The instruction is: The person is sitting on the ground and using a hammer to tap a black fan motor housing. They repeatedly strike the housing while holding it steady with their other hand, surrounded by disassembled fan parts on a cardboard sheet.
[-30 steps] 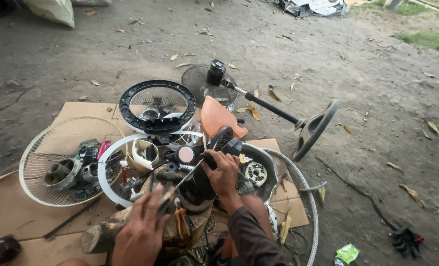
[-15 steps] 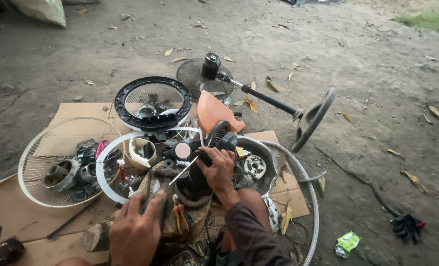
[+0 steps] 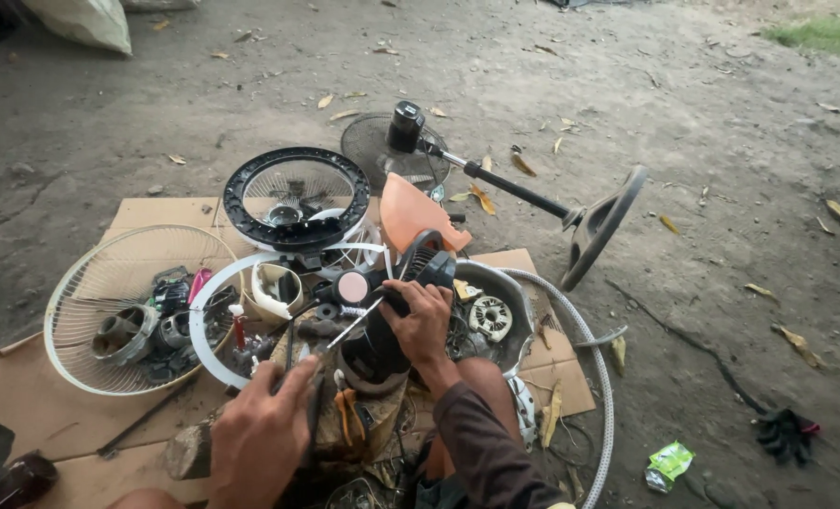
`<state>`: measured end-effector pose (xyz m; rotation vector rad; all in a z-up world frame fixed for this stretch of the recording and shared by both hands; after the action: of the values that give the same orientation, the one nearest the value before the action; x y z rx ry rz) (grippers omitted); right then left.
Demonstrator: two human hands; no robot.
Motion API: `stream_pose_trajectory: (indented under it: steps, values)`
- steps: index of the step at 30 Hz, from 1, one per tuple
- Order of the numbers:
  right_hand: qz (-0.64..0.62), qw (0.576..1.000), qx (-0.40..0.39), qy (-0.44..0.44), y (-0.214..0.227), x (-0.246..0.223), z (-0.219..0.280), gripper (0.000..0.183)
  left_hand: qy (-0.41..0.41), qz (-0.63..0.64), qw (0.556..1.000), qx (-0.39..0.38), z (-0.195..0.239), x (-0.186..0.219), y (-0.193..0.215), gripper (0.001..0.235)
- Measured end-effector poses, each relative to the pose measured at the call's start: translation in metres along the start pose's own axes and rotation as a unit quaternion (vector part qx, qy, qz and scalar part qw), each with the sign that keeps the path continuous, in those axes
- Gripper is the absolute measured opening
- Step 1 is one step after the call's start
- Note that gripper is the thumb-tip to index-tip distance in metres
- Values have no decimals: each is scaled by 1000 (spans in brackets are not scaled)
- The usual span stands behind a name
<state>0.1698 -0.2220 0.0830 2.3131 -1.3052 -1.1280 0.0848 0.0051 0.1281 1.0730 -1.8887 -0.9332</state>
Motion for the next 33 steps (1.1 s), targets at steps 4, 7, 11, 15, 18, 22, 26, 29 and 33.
stream_pose_trajectory:
  steps: [4, 7, 11, 15, 18, 22, 26, 29, 33]
  values:
    - [11, 1000, -4, -7, -5, 6, 2, 34, -16, 10, 1000, -8, 4, -4, -10, 34]
    - [3, 1000, 0, 3, 0, 1, 2, 30, 4, -23, 1000, -12, 4, 1, 0, 39]
    - [-11, 1000, -1, 3, -4, 8, 1, 34, -14, -13, 1000, -13, 5, 6, -2, 39]
    - [-16, 1000, -8, 1, -7, 13, 3, 34, 34, 115, 993, -16, 7, -14, -24, 22]
    - [-22, 1000, -7, 9, 1, 2, 3, 31, 223, 169, 955, -100, -1, -16, 0, 24]
    - [-11, 1000, -3, 18, 3, -2, 7, 32, 347, 218, 893, -186, 6, -29, -11, 31]
    - [-2, 999, 15, 30, 3, -6, 2, 32, 301, 250, 897, -206, 17, -65, -62, 45]
    - [-1, 999, 10, 38, 3, -8, 4, 32, 222, 296, 920, -126, 35, -83, -95, 51]
    - [19, 999, 20, 34, 6, -10, 3, 30, 37, 294, 954, 51, 50, -82, -123, 39]
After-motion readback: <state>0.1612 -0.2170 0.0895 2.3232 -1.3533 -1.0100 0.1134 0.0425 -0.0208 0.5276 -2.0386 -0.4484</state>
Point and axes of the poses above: each hand's wrist, its own z-axis away from the middle knuckle, its own y-axis out of the back of the hand, x = y × z, the point moved 7 cm from there along -z, towards the middle knuckle, and after that the axes turned 1 degree about z, right-handed, at the moved point
